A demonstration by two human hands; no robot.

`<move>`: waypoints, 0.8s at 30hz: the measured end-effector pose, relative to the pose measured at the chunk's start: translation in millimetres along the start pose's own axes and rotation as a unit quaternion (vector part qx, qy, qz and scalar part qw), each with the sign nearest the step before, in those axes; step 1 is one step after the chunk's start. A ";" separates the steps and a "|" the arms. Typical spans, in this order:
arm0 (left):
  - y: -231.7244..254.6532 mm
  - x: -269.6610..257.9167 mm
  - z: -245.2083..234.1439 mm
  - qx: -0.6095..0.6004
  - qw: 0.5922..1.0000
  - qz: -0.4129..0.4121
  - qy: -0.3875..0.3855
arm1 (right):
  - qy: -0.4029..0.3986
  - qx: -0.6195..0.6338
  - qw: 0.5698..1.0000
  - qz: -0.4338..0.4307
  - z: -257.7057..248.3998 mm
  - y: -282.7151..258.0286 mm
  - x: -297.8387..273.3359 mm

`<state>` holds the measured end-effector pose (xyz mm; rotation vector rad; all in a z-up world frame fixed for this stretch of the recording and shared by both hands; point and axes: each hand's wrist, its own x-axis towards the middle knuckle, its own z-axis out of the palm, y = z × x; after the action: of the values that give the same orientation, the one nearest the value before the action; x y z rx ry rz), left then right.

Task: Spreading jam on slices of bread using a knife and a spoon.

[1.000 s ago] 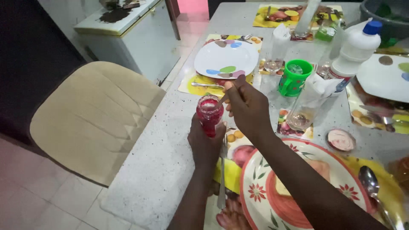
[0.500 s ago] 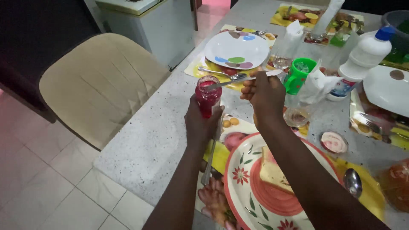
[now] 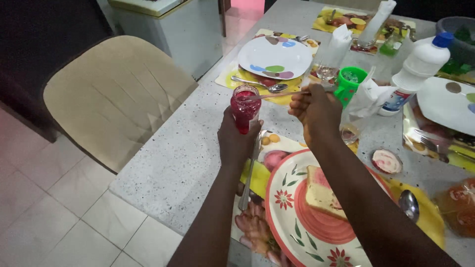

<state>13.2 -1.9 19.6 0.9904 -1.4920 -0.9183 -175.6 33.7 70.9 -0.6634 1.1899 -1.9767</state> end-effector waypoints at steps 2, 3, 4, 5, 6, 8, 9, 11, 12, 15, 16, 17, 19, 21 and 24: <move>1.1 -0.4 -1.7 0.008 1.000 0.013 0.003 | -0.005 0.027 1.000 0.010 -8.0 6.1 -2.1; 1.6 -0.4 -2.3 0.018 0.999 0.026 0.009 | -0.012 0.056 0.998 0.022 -12.4 9.3 -3.0; -0.6 0.2 -2.2 0.016 0.999 0.027 0.004 | -0.007 0.055 0.998 0.019 -14.5 13.1 -4.7; -2.7 0.9 -1.6 0.037 0.998 0.039 0.012 | 0.003 0.065 0.997 0.039 -17.0 16.7 -6.0; -4.8 0.9 -0.3 0.059 0.997 0.051 0.018 | 0.015 0.077 0.995 0.059 -21.0 20.7 -8.2; -7.1 1.9 -0.5 0.051 0.997 0.051 0.012 | 0.029 0.084 0.995 0.055 -26.3 29.5 -10.3; -8.0 2.4 -0.2 0.044 0.998 0.051 0.014 | 0.034 0.089 0.994 0.054 -29.4 33.6 -11.5; -13.2 3.2 0.8 0.042 0.996 0.072 0.011 | 0.042 0.096 0.993 0.054 -31.0 32.3 -20.1; -16.4 3.2 0.8 0.042 0.995 0.091 0.018 | 0.040 0.102 0.992 0.058 -31.2 32.4 -24.2; -12.3 2.4 -1.3 0.027 0.997 0.066 0.006 | 0.033 0.121 0.991 0.038 -33.8 35.5 -27.4; -11.5 2.2 -2.9 0.027 0.997 0.067 0.001 | 0.037 0.123 0.991 0.037 -30.8 34.3 -29.8; -10.6 2.0 -4.4 0.038 0.998 0.059 -0.003 | 0.048 0.114 0.992 0.031 -27.9 32.9 -32.1; -8.2 2.7 -4.6 0.046 0.998 0.053 -0.008 | 0.060 0.104 0.992 0.021 -20.3 24.3 -35.9; -8.2 0.8 -6.2 0.012 0.999 0.045 -0.018 | 0.068 0.058 0.996 0.000 -10.3 14.7 -43.1; -12.5 4.5 -3.5 0.038 0.998 0.055 -0.009 | 0.070 -0.009 0.995 -0.065 -3.0 4.5 -42.7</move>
<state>17.7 -10.7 10.0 0.9461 -1.5902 -0.7993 -150.5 67.7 62.9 -0.6338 1.2765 -2.1534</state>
